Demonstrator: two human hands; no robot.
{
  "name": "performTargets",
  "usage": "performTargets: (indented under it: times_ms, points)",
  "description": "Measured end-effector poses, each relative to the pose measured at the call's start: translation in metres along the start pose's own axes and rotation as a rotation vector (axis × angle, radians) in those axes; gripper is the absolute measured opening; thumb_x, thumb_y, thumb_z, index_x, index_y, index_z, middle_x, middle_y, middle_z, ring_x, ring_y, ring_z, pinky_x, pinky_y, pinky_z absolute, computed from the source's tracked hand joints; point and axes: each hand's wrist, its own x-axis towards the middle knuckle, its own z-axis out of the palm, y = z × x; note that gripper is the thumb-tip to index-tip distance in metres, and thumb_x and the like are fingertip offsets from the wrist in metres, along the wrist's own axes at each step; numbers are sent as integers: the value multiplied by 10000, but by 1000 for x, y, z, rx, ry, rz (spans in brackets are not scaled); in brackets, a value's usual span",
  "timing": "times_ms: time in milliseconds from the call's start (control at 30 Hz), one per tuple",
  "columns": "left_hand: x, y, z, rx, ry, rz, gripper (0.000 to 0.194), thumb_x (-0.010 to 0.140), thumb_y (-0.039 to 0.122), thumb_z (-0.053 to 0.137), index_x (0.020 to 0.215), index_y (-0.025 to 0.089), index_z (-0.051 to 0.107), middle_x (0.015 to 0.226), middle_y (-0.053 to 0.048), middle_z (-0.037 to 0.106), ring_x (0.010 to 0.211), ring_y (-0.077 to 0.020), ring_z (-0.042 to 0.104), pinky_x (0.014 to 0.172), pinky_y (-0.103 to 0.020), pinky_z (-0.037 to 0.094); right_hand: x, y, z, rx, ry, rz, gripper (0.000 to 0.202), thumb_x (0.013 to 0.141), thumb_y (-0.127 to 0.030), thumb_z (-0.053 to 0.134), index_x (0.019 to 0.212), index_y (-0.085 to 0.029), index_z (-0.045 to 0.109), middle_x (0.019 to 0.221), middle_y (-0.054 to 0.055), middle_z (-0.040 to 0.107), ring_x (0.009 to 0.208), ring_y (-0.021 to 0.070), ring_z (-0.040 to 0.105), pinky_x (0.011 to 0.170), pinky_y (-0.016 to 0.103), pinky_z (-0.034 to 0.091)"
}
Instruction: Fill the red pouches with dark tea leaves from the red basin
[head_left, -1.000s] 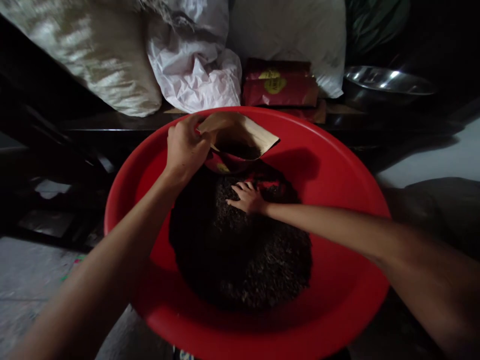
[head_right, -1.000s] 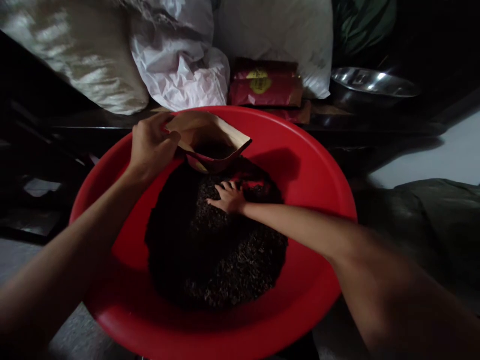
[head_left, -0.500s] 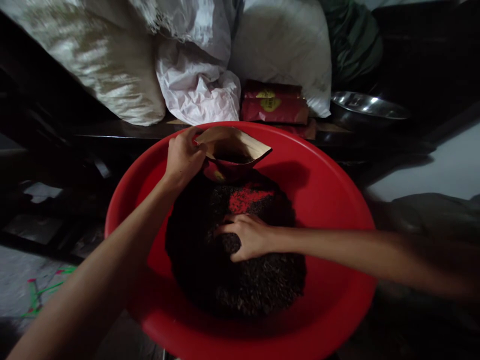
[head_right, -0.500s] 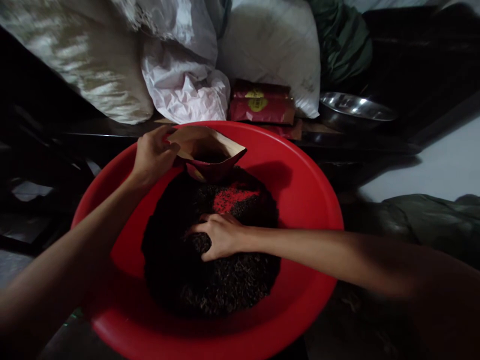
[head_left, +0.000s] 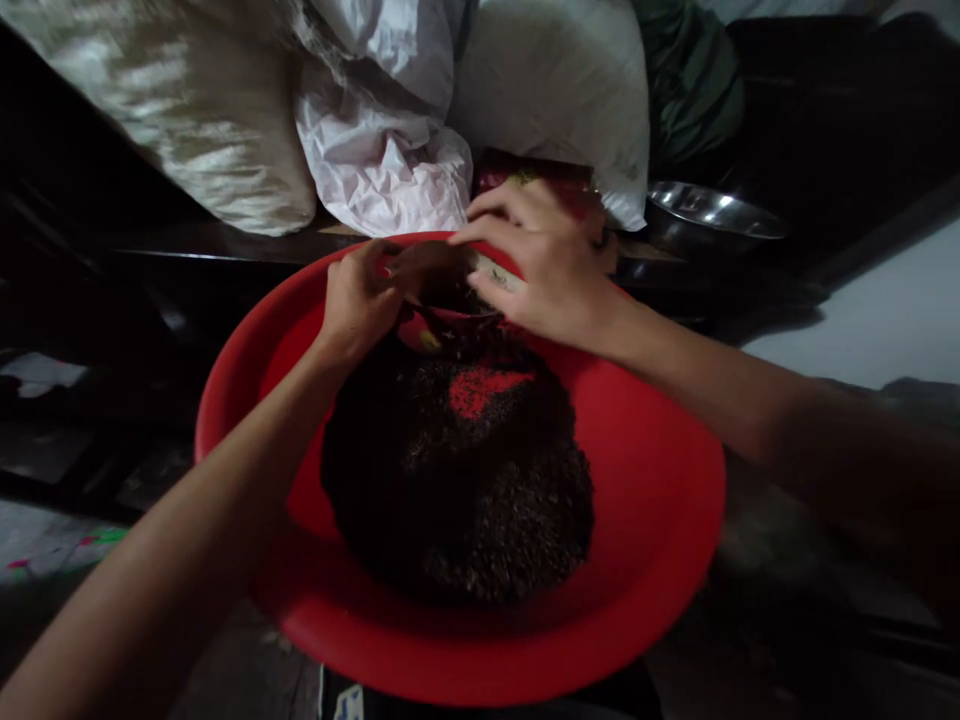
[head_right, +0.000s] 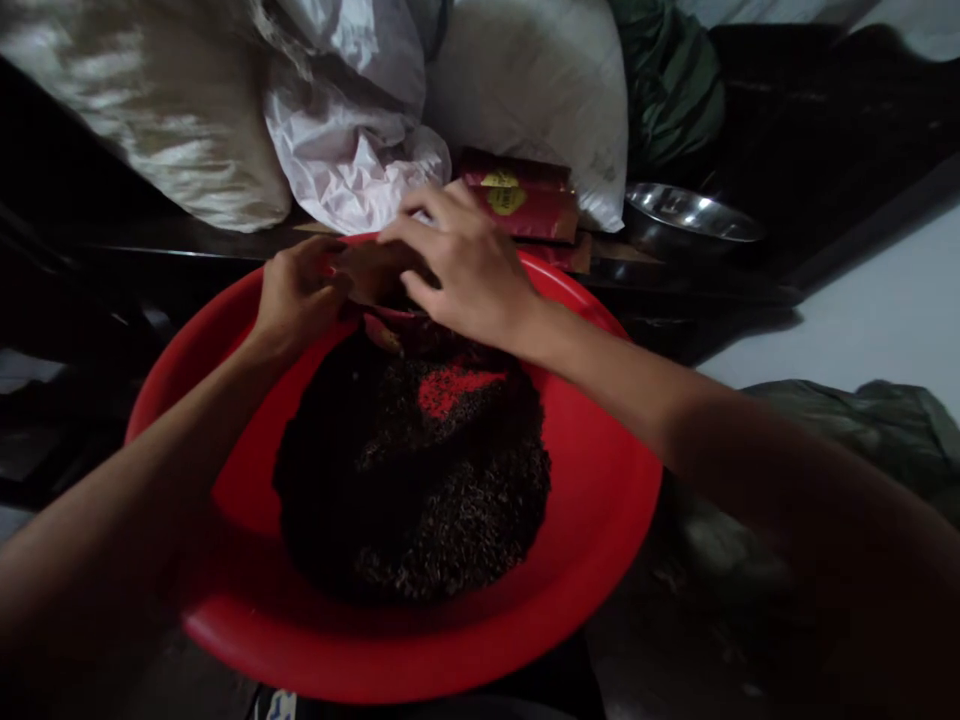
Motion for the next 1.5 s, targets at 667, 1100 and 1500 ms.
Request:
performTargets:
  times_ms: [667, 1100, 1500]
  points:
    - [2, -1, 0, 72, -3, 21, 461, 765, 149, 590, 1190, 169, 769, 1037, -26, 789, 879, -194, 635, 833, -307, 461, -125, -86, 12, 1713, 132, 1070, 608, 511, 21, 662, 1018, -301, 759, 1135, 8, 627, 875, 134, 491, 635, 216, 436]
    - [2, 1, -2, 43, -22, 24, 447, 770, 148, 582, 1175, 186, 767, 1087, -20, 776, 908, -201, 627, 851, -303, 451, -129, -84, 11, 1600, 91, 945, 586, 577, -22, 665, 1076, -328, 693, 1156, 13, 649, 886, 161, 533, 652, 271, 469]
    - [2, 2, -2, 90, -10, 23, 448, 779, 142, 590, 1182, 186, 780, 1029, -24, 767, 849, -183, 615, 830, -298, 470, -128, -87, 10, 1690, 135, 1010, 535, 587, -1, 720, 1016, -320, 718, 1133, 1, 655, 887, 155, 543, 681, 267, 486]
